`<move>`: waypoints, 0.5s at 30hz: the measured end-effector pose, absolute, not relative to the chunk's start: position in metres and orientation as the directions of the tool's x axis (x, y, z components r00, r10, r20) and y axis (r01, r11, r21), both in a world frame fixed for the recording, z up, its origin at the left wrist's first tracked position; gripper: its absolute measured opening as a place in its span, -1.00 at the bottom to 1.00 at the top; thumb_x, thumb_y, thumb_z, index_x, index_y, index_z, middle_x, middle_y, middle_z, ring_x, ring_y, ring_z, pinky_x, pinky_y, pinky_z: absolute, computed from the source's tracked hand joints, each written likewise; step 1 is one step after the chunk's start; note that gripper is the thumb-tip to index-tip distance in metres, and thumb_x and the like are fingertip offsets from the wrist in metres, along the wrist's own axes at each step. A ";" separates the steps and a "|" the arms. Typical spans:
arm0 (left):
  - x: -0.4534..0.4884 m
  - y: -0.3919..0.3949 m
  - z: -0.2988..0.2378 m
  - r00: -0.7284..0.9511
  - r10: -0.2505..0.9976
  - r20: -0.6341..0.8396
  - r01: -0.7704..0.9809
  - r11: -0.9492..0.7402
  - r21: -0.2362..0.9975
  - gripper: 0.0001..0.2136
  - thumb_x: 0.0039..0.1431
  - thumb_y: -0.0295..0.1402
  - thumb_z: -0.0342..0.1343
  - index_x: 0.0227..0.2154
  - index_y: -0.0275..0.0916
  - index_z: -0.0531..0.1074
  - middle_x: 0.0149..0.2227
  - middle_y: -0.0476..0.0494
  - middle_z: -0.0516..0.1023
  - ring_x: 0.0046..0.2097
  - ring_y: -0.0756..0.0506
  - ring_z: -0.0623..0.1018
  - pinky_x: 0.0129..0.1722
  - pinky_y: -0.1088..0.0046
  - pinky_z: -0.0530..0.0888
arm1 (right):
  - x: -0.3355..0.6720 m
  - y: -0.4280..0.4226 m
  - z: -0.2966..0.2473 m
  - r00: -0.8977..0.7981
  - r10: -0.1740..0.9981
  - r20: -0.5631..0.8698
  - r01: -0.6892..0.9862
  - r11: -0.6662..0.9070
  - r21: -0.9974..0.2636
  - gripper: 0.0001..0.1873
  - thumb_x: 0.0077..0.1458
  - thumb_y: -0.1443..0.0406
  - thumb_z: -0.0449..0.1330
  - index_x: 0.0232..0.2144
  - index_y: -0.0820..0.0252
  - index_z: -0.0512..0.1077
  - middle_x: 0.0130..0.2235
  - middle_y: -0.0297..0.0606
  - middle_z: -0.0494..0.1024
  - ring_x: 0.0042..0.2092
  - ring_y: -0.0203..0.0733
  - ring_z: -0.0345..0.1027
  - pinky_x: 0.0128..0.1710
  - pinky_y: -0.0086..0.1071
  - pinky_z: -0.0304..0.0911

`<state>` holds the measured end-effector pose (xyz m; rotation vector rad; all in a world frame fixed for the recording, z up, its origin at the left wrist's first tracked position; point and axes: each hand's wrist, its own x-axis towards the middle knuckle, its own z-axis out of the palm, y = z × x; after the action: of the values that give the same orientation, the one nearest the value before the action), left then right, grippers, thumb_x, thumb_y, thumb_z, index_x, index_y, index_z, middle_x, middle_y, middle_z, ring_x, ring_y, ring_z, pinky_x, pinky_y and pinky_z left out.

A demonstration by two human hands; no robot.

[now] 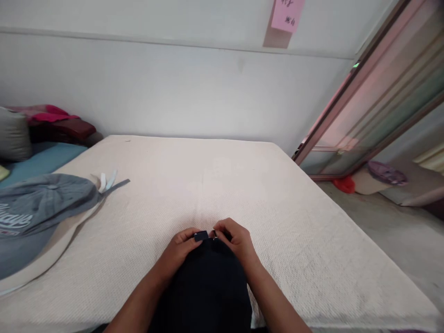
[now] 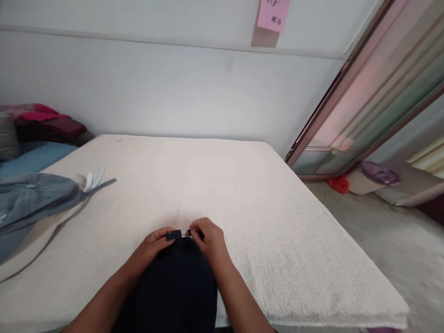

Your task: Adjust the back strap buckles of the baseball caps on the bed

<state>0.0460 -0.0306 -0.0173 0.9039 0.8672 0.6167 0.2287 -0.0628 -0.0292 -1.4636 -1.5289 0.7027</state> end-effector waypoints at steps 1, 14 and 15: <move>0.046 -0.030 -0.018 0.512 0.769 -0.382 -0.097 0.493 0.864 -0.84 -0.02 -0.31 0.24 -0.36 -0.25 0.52 -0.44 -0.06 0.52 -0.42 -0.01 0.45 -0.36 0.49 0.30 | 0.228 -0.063 -0.030 0.076 0.971 0.227 0.485 0.163 -0.859 -0.91 0.08 0.34 0.10 -0.43 0.13 0.41 -0.41 -0.29 0.48 -0.34 -0.23 0.34 -0.34 -0.39 0.19; 0.054 -0.031 -0.024 0.348 0.900 -0.264 0.079 0.252 0.964 -0.87 -0.08 -0.29 0.24 -0.51 -0.24 0.46 -0.55 0.02 0.44 -0.47 -0.03 0.39 -0.46 0.50 0.27 | 0.213 -0.070 -0.018 -0.116 0.926 0.360 0.569 0.359 -0.739 -0.88 0.12 0.26 0.16 -0.28 0.16 0.41 -0.30 -0.21 0.42 -0.30 -0.21 0.34 -0.30 -0.36 0.27; 0.054 -0.032 -0.025 0.357 0.902 -0.245 0.077 0.233 0.969 -0.86 -0.07 -0.28 0.24 -0.49 -0.24 0.49 -0.51 -0.01 0.48 -0.44 -0.05 0.42 -0.43 0.49 0.29 | 0.211 -0.070 -0.019 -0.129 0.931 0.342 0.577 0.351 -0.738 -0.87 0.13 0.26 0.16 -0.26 0.17 0.41 -0.29 -0.20 0.42 -0.29 -0.20 0.34 -0.30 -0.35 0.27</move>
<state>0.0540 -0.0318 -0.0247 1.2054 1.0622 0.7445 0.2113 -0.0696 -0.0195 -1.3283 -1.8166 0.5600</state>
